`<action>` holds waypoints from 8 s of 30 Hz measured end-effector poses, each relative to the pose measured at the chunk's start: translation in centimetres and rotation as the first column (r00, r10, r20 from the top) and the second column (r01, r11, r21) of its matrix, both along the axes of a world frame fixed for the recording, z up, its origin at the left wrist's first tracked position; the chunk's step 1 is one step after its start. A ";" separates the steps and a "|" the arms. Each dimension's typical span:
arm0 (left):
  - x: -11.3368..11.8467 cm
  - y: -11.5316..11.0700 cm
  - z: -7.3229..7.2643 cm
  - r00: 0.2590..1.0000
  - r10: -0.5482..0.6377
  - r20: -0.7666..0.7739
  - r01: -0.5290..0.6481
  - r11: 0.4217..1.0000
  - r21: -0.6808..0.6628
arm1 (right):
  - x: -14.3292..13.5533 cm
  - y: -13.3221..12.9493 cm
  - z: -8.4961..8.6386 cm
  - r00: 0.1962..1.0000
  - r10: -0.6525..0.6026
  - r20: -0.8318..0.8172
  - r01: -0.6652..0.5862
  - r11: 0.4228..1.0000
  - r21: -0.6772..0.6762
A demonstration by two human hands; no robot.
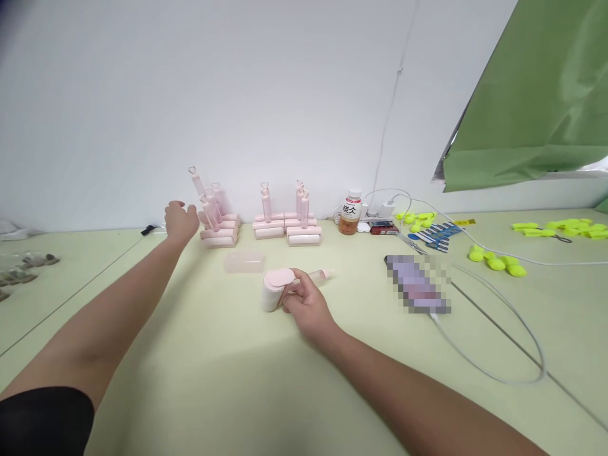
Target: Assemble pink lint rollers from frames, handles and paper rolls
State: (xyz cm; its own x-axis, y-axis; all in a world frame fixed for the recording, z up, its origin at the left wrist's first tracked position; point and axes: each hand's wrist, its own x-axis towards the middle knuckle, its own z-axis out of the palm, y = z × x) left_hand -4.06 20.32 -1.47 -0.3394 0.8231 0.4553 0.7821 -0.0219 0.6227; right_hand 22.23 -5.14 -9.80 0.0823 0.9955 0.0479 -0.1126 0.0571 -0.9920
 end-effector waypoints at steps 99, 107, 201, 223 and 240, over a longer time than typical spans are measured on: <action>7.9 -21.8 -5.3 0.237 -0.751 0.616 0.970 0.149 -0.191 | 2.8 2.1 0.6 0.821 0.482 -0.304 -0.527 0.846 -0.083; 7.9 -20.9 -5.5 0.254 -0.746 0.616 0.967 0.203 -0.152 | 2.4 1.9 0.7 0.879 0.408 -0.247 -0.441 0.892 -0.096; 7.0 -19.5 -6.9 0.227 -0.553 0.802 0.835 0.534 0.132 | 2.0 0.1 1.6 0.907 -0.150 0.393 0.024 0.951 0.308; 6.4 -18.0 -6.9 0.404 -0.305 0.862 0.742 0.661 -0.114 | 3.6 0.4 2.8 0.790 -0.487 0.372 0.311 0.842 0.440; 8.6 -14.2 -3.9 0.363 -0.865 -0.348 0.676 0.501 -0.541 | 4.8 1.3 3.0 0.736 -0.511 0.444 0.415 0.859 0.300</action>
